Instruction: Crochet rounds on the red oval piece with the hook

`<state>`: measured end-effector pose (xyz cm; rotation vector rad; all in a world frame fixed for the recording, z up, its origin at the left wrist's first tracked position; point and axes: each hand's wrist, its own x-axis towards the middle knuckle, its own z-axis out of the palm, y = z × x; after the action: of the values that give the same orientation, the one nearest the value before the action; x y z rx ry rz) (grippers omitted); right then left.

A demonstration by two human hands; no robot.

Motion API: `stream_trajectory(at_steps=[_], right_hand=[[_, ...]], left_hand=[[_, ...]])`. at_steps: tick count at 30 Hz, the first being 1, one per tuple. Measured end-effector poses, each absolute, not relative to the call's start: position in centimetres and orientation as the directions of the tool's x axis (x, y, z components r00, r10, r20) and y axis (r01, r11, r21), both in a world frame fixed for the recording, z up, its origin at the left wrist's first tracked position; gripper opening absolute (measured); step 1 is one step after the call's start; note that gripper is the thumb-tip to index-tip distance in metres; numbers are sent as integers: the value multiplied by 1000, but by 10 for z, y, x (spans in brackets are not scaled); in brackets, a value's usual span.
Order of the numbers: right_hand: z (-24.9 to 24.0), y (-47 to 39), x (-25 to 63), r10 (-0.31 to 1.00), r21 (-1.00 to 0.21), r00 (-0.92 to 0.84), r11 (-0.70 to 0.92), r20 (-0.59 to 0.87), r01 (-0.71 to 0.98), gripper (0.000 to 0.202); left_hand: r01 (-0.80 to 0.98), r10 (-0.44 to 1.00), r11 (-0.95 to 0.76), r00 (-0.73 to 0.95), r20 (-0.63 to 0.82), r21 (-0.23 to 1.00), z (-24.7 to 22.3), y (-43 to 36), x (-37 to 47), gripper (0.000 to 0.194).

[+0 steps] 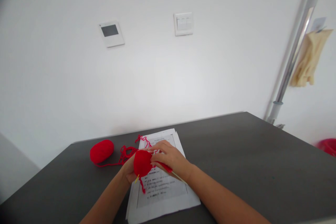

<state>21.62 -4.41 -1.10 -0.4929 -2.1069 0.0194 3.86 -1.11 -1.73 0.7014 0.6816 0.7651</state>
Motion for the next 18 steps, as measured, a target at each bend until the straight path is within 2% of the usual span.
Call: stream_trajectory(at_steps=[8, 11, 14, 18], right_hand=[[-7, -41, 219, 353, -250, -514, 933, 781, 261, 10], [-7, -39, 221, 370, -273, -520, 927, 770, 255, 10], [-9, -37, 220, 384, -301, -514, 923, 767, 239, 10], [-9, -37, 218, 403, -332, -478, 915, 780, 230, 8]], left_hand=[[-362, 855, 391, 483, -188, 847, -13, -10, 37, 12], [-291, 865, 316, 479, -148, 903, -5, -12, 34, 21], [-203, 826, 290, 547, -138, 935, -1, -13, 32, 39], [-220, 828, 253, 553, -93, 942, -4, -13, 35, 47]])
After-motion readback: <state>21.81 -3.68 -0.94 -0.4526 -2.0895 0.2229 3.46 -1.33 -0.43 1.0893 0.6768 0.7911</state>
